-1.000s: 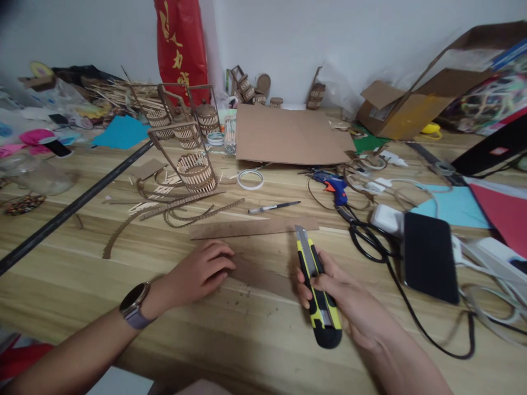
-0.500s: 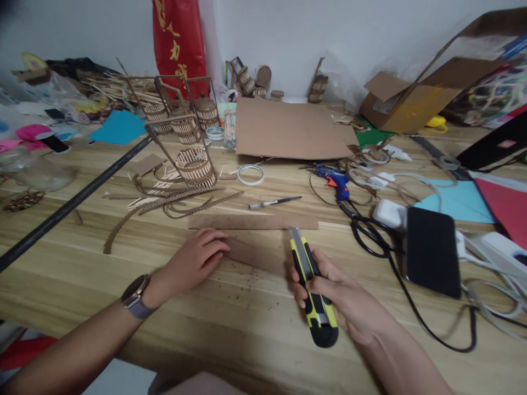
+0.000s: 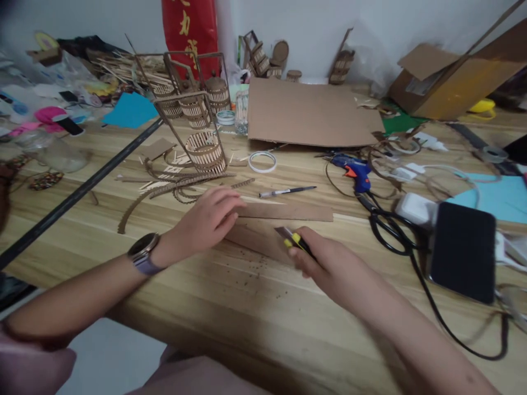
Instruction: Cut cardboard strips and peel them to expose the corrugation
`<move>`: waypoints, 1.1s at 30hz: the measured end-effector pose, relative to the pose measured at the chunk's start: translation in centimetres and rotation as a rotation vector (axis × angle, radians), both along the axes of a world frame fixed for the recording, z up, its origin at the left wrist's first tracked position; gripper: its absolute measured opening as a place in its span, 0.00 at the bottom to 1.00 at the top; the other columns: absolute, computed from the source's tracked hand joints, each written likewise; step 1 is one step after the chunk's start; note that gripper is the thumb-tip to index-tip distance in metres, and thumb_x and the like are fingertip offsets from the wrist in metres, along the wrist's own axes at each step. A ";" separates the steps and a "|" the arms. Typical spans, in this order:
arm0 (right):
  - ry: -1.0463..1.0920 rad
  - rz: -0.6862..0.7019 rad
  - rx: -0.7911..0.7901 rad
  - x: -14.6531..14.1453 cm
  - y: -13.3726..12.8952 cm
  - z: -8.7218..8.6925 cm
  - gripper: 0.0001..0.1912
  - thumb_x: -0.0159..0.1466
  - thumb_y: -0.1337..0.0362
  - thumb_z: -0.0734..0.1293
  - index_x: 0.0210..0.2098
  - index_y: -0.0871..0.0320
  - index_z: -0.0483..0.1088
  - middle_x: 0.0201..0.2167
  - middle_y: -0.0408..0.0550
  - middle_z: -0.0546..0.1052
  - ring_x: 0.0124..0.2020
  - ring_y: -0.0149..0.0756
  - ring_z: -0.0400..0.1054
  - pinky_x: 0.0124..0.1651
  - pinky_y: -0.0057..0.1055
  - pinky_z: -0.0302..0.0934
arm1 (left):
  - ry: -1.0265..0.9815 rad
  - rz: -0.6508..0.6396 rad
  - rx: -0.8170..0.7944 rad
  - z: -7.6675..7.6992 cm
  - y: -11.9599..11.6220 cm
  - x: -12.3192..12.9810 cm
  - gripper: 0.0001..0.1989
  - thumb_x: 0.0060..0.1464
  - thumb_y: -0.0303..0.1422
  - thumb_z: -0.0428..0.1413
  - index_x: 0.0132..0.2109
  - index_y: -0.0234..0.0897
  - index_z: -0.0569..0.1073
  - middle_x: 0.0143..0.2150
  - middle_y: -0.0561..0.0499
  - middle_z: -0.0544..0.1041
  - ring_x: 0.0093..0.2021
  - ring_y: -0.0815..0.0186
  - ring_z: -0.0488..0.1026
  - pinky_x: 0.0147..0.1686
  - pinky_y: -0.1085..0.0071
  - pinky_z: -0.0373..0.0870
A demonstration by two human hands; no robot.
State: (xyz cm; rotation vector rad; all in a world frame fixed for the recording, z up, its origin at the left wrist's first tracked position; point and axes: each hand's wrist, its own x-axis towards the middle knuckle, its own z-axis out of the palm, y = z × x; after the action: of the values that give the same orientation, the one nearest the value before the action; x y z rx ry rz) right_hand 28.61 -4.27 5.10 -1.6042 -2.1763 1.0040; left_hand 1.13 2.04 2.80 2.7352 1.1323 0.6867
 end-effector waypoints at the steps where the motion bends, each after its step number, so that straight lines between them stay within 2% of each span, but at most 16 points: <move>1: -0.087 0.040 0.031 -0.5 0.4 -0.2 0.13 0.70 0.52 0.59 0.33 0.52 0.64 0.24 0.47 0.77 0.24 0.37 0.70 0.27 0.31 0.58 | 0.021 0.000 0.012 -0.4 0.8 0.7 0.13 0.68 0.27 0.48 0.54 0.34 0.73 0.56 0.41 0.75 0.61 0.52 0.68 0.64 0.46 0.64; 3: -0.257 0.120 0.084 -1.6 1.0 -0.8 0.10 0.69 0.57 0.58 0.34 0.53 0.65 0.27 0.49 0.80 0.26 0.39 0.73 0.28 0.31 0.57 | 0.100 -0.007 -0.002 -1.5 2.0 2.1 0.16 0.69 0.32 0.49 0.59 0.32 0.71 0.62 0.37 0.71 0.66 0.48 0.63 0.67 0.45 0.60; 6: -0.445 0.225 0.147 -2.7 1.4 -2.0 0.10 0.71 0.59 0.58 0.39 0.54 0.68 0.32 0.51 0.83 0.30 0.43 0.77 0.28 0.31 0.55 | 0.183 -0.042 -0.033 -3.6 3.0 3.8 0.24 0.70 0.37 0.51 0.66 0.30 0.65 0.69 0.32 0.63 0.72 0.41 0.54 0.70 0.40 0.51; 9: -0.519 0.266 0.210 -3.1 1.5 -2.8 0.10 0.71 0.60 0.59 0.43 0.53 0.71 0.31 0.50 0.83 0.29 0.42 0.77 0.26 0.31 0.53 | 0.190 -0.073 -0.054 -5.3 3.2 4.4 0.26 0.70 0.41 0.49 0.69 0.33 0.62 0.72 0.33 0.60 0.74 0.40 0.51 0.70 0.35 0.46; 11: -0.539 0.270 0.237 -3.3 1.5 -3.0 0.10 0.71 0.60 0.59 0.44 0.53 0.71 0.29 0.49 0.82 0.27 0.42 0.77 0.24 0.31 0.52 | 0.176 -0.067 -0.054 -5.8 3.1 4.4 0.27 0.71 0.42 0.48 0.70 0.33 0.62 0.73 0.34 0.59 0.75 0.40 0.49 0.71 0.35 0.45; 17: -0.636 0.302 0.214 -3.9 1.6 -2.6 0.12 0.70 0.61 0.60 0.46 0.54 0.73 0.26 0.49 0.81 0.24 0.42 0.76 0.22 0.31 0.48 | 0.175 -0.037 -0.051 -6.0 2.8 4.5 0.27 0.71 0.39 0.47 0.71 0.32 0.61 0.74 0.34 0.56 0.75 0.40 0.47 0.71 0.36 0.43; 24: -0.678 0.338 0.193 -4.3 1.6 -2.7 0.11 0.72 0.62 0.59 0.46 0.55 0.73 0.31 0.53 0.83 0.28 0.47 0.79 0.23 0.33 0.46 | 0.162 -0.041 -0.073 -6.1 2.7 4.7 0.26 0.71 0.39 0.45 0.71 0.33 0.61 0.75 0.33 0.55 0.76 0.41 0.46 0.71 0.36 0.41; 33: -0.684 0.349 0.144 -4.5 1.9 -2.3 0.12 0.71 0.62 0.59 0.47 0.55 0.73 0.31 0.54 0.83 0.29 0.50 0.79 0.24 0.34 0.46 | 0.201 -0.029 -0.091 -5.7 2.6 4.9 0.27 0.71 0.39 0.46 0.70 0.31 0.62 0.75 0.34 0.54 0.75 0.39 0.46 0.72 0.36 0.39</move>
State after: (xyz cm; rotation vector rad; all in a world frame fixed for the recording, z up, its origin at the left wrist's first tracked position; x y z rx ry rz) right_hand 24.13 -2.33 2.75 -1.7040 -2.9715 0.3647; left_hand 6.00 4.69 -2.92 2.7851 1.1279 0.3534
